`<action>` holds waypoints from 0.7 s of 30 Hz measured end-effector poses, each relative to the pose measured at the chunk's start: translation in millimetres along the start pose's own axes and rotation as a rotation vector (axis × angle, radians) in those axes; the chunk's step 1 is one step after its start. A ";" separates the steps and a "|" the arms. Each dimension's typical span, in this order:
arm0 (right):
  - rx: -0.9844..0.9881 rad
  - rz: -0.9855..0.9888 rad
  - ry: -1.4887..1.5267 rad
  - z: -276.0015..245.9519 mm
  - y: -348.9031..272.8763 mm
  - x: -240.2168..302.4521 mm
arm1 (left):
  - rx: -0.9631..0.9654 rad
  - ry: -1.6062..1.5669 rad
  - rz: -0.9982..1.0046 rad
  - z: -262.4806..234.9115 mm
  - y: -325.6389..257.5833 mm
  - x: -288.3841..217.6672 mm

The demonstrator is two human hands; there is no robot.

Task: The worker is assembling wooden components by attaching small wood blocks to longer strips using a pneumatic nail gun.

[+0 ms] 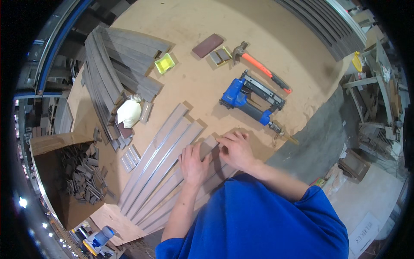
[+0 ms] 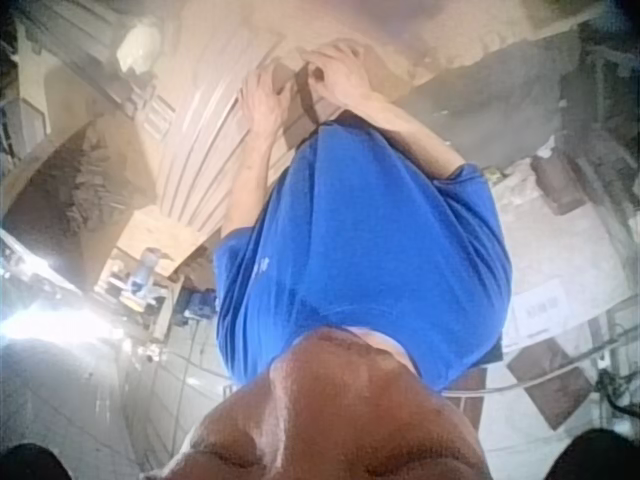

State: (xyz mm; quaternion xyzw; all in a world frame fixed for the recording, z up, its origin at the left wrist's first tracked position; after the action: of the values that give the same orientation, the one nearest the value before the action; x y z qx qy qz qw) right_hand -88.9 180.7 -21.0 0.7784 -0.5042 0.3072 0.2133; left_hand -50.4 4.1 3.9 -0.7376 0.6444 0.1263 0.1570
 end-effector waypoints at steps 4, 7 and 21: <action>-0.009 -0.002 0.000 -2.5 -0.2 2.5 | 0.016 0.001 0.002 -0.8 0.1 0.2; -0.004 0.019 0.053 -6.6 3.5 0.8 | -0.002 0.011 0.013 1.1 -0.5 2.2; 0.015 0.243 -0.224 -77.5 101.4 -40.5 | -0.002 -0.067 -0.096 3.1 -4.6 7.2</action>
State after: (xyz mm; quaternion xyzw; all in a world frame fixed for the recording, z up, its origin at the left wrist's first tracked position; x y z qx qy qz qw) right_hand -214.5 216.2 9.1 0.7427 -0.6128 0.2457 0.1113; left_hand -44.8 -0.7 -1.4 -0.7632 0.6026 0.1440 0.1835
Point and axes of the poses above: each hand's wrist, its own y-axis towards the middle knuckle, its own z-axis out of the palm, x = y × z, the point moved 4 cm from there along y, towards the middle knuckle, and after that the axes turned 4 degrees about -z, right-handed, at the moved point
